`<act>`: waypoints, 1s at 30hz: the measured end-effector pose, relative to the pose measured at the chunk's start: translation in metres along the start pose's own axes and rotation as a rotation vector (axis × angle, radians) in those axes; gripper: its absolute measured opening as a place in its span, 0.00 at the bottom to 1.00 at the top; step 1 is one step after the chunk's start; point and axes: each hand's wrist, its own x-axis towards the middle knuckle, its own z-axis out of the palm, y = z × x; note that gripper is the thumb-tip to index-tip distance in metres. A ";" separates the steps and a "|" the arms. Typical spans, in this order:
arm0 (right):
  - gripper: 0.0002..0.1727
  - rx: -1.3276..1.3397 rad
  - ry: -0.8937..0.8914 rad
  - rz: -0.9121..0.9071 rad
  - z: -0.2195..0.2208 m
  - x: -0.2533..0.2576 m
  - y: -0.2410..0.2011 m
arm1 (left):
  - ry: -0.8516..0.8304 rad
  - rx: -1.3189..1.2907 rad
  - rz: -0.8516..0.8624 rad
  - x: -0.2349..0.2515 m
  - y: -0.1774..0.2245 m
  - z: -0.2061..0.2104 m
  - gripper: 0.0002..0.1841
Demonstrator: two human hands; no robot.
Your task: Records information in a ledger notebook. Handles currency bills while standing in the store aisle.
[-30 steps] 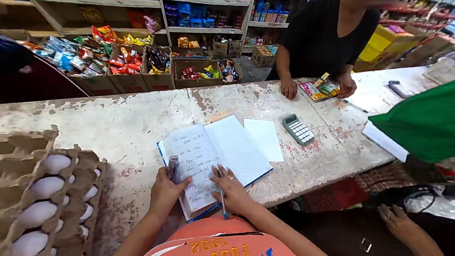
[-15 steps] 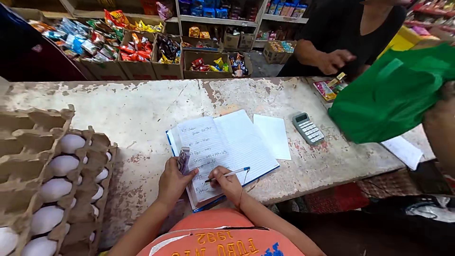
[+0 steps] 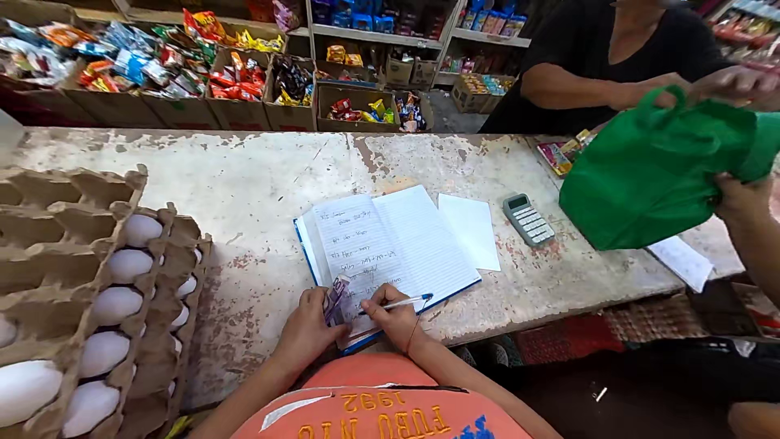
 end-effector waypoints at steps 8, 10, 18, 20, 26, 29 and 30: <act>0.18 -0.293 -0.022 -0.107 0.013 -0.006 0.017 | -0.019 0.101 -0.049 0.000 0.005 0.000 0.43; 0.18 -0.316 -0.051 -0.118 0.013 -0.007 0.017 | -0.024 0.107 -0.053 -0.001 0.006 0.000 0.43; 0.18 -0.289 -0.038 -0.041 0.011 -0.006 0.011 | -0.039 0.133 -0.073 -0.001 0.008 0.000 0.43; 0.18 -0.259 -0.027 -0.040 0.011 -0.007 0.011 | -0.043 0.137 -0.079 -0.001 0.009 -0.001 0.43; 0.18 -0.302 -0.027 -0.055 0.011 -0.008 0.012 | -0.029 0.138 -0.073 -0.002 0.008 0.001 0.43; 0.18 -0.273 0.000 -0.048 0.012 -0.006 0.013 | -0.030 0.135 -0.071 -0.001 0.007 0.001 0.44; 0.19 -0.273 0.000 -0.057 0.012 -0.007 0.014 | -0.031 0.134 -0.072 -0.001 0.006 0.001 0.44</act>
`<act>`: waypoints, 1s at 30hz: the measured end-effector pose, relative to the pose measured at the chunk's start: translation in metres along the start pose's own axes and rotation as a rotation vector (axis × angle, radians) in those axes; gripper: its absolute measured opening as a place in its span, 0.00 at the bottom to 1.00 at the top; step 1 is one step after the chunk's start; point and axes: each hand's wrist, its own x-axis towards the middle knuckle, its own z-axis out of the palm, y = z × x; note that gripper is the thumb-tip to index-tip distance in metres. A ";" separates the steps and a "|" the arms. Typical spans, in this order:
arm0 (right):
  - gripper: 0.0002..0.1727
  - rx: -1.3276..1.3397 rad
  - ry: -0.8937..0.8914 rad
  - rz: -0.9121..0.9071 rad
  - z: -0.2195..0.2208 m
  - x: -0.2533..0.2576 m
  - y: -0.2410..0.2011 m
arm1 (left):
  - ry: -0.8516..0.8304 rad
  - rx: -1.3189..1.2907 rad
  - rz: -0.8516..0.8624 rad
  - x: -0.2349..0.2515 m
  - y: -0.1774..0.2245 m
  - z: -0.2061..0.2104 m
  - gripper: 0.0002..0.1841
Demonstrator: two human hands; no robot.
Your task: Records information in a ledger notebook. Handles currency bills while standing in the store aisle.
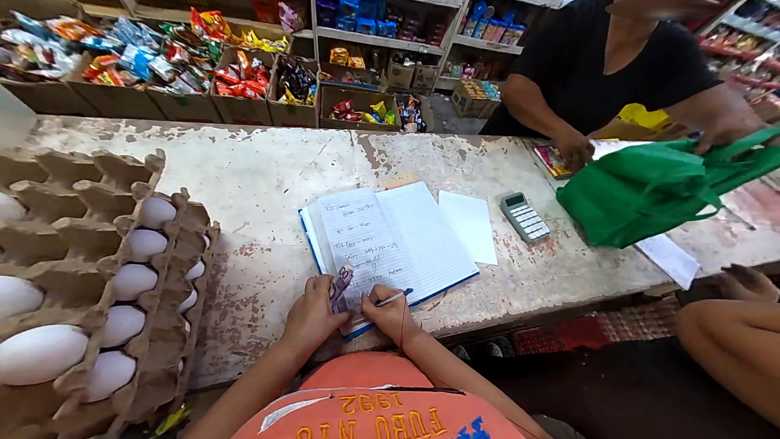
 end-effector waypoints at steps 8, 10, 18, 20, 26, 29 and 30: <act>0.20 -0.154 -0.057 0.003 -0.007 -0.003 -0.002 | 0.037 -0.014 0.020 -0.001 -0.002 0.002 0.45; 0.18 -0.007 -0.029 0.065 -0.011 0.000 -0.005 | 0.054 -0.010 0.013 -0.003 0.000 0.004 0.45; 0.18 0.064 0.027 0.085 -0.011 0.001 -0.004 | 0.078 0.018 0.000 -0.004 0.004 0.005 0.44; 0.18 0.049 0.016 0.071 -0.010 0.001 -0.002 | 0.075 0.021 -0.008 -0.004 0.004 0.005 0.44; 0.18 0.038 0.019 0.065 -0.010 0.001 -0.003 | 0.089 0.020 -0.004 -0.004 0.004 0.006 0.44; 0.18 0.038 0.083 0.002 -0.007 -0.004 0.000 | 0.083 0.015 -0.003 -0.004 0.003 0.007 0.44; 0.18 0.008 0.111 -0.041 -0.006 -0.006 0.003 | 0.077 0.017 -0.006 -0.004 0.003 0.007 0.45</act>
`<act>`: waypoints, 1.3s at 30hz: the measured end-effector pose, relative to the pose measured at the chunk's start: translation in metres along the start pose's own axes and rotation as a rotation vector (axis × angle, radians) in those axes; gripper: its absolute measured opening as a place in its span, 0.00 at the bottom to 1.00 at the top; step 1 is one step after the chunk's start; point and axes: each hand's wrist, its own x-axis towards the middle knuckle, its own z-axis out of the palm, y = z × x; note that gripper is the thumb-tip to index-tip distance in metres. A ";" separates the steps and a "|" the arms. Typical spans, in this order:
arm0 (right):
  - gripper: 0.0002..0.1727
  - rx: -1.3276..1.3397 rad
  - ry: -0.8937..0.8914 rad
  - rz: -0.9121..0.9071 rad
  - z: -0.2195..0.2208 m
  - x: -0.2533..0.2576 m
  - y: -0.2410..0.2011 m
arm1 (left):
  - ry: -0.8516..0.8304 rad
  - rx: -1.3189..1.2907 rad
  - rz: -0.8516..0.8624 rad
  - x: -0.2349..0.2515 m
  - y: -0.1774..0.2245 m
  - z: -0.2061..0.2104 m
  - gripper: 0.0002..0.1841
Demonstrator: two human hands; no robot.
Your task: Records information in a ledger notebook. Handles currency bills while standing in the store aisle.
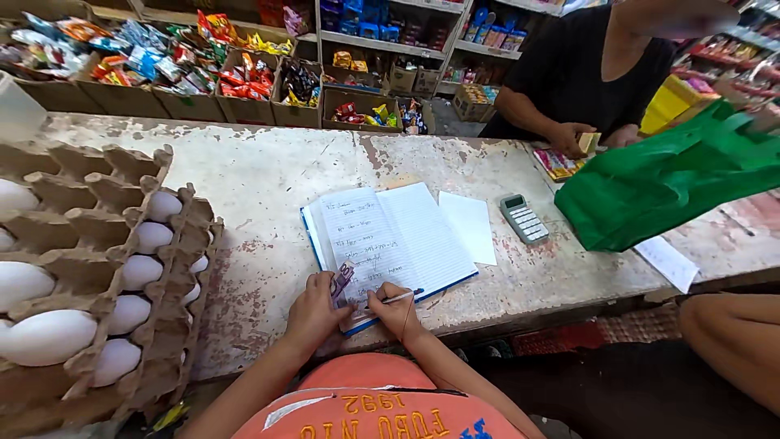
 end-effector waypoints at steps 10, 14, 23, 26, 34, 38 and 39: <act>0.17 -0.013 0.050 0.007 -0.001 -0.001 0.001 | -0.029 -0.021 -0.018 0.001 0.001 -0.004 0.45; 0.18 -0.085 -0.051 0.022 -0.002 -0.002 0.002 | -0.024 0.002 -0.021 0.001 0.001 -0.001 0.45; 0.17 -0.065 -0.009 0.023 -0.003 -0.002 0.002 | -0.010 0.004 -0.010 0.001 0.001 0.000 0.45; 0.17 -0.075 0.006 0.068 -0.004 0.001 -0.001 | -0.006 0.004 -0.007 0.001 0.001 -0.001 0.45; 0.17 -0.066 0.004 0.035 -0.003 0.000 0.003 | -0.012 -0.004 -0.012 0.001 0.001 -0.001 0.45; 0.19 -0.172 -0.026 -0.060 -0.005 -0.004 0.005 | 0.001 -0.023 -0.003 0.001 -0.001 0.000 0.46; 0.18 -0.178 -0.024 -0.040 -0.007 -0.004 0.004 | 0.001 -0.019 -0.002 0.001 -0.001 0.000 0.46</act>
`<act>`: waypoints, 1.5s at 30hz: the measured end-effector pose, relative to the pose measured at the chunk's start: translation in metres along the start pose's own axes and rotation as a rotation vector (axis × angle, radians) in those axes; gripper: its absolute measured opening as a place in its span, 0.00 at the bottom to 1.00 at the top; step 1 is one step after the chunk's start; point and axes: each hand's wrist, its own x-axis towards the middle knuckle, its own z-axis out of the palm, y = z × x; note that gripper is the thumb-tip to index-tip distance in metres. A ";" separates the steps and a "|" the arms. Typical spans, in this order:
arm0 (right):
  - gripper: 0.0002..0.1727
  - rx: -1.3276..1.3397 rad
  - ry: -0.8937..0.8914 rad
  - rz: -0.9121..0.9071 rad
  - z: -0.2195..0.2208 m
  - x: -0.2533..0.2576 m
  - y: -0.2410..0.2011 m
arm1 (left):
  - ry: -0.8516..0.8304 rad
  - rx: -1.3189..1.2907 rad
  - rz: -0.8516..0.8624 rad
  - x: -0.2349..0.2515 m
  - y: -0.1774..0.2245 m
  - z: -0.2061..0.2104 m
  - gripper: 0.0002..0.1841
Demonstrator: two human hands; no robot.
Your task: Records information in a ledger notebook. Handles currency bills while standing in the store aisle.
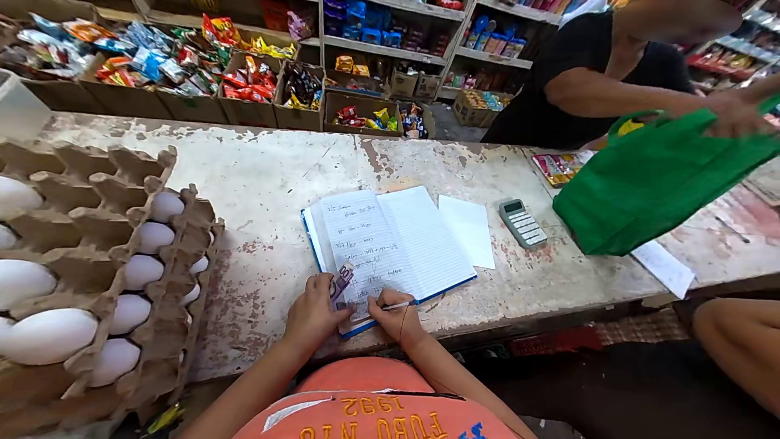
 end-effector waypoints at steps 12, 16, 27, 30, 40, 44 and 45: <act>0.17 0.022 0.009 0.164 -0.005 0.005 -0.007 | 0.006 -0.005 0.007 -0.001 0.000 0.000 0.45; 0.16 0.046 0.067 0.131 -0.002 0.004 -0.004 | 0.012 0.003 0.012 -0.001 0.000 0.001 0.45; 0.18 -0.029 0.025 0.015 -0.004 0.000 0.001 | 0.028 0.004 0.025 0.000 -0.002 0.002 0.45; 0.17 0.000 0.036 0.109 -0.010 0.002 -0.005 | 0.022 0.007 0.025 0.000 -0.001 0.001 0.45; 0.16 0.045 0.026 0.181 -0.011 0.006 -0.004 | 0.007 0.013 0.010 0.000 0.000 0.000 0.45; 0.16 0.029 0.027 0.170 -0.011 0.006 -0.003 | -0.001 0.010 0.001 0.000 0.001 -0.001 0.45; 0.16 0.035 0.041 0.171 -0.010 0.006 -0.003 | -0.005 0.012 -0.003 -0.001 0.001 -0.001 0.45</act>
